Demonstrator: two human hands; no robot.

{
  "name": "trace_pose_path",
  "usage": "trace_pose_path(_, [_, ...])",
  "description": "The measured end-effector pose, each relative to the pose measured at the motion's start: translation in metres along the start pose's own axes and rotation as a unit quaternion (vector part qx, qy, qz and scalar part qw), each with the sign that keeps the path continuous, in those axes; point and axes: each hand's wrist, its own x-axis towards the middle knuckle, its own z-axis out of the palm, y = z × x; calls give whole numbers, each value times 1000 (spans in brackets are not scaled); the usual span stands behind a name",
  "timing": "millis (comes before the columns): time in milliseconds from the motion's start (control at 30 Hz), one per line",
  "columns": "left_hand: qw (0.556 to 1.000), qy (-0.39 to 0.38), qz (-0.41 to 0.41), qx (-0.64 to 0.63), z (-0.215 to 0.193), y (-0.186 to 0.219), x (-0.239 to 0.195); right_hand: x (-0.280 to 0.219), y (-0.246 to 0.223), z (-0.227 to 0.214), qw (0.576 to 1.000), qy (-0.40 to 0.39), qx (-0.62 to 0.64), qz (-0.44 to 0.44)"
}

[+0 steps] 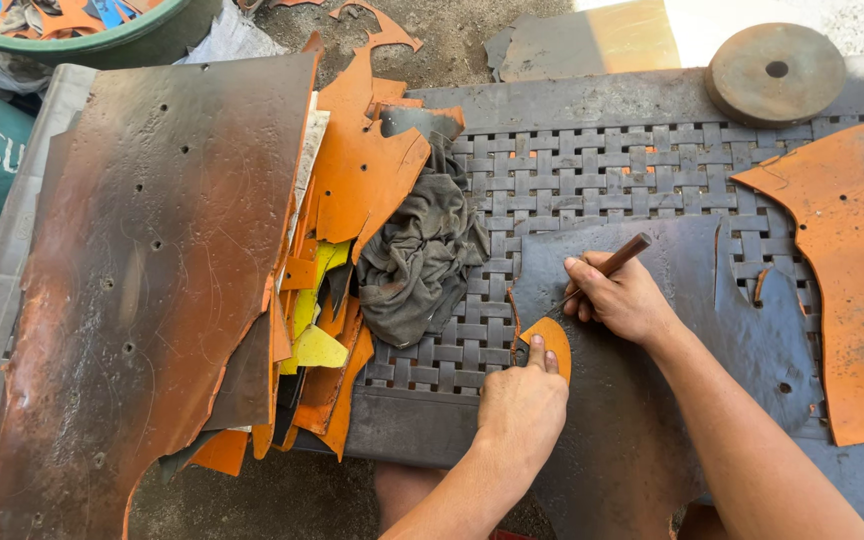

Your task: The person uses a small knife to cut a piece of dark brown leather, following the outline of an orange template placed on top. They repeatedly adjust the template and cut along its edges on a woven table surface.

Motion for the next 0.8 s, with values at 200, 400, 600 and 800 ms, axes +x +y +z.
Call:
trace_pose_path(200, [1000,-19,-21,-3,-2,2,2,-3,10,1,999,-8,6,-53])
trace_pose_path(400, [999,8,-28,-20,4,0,5,-47,24,11,984,101,-60,-130])
trace_pose_path(600, [999,24,-29,-22,13,-1,9,-124,38,50,939,228,-183,-179])
trace_pose_path(800, [999,42,-24,-20,20,-2,16,-162,51,67,981,194,-15,-1])
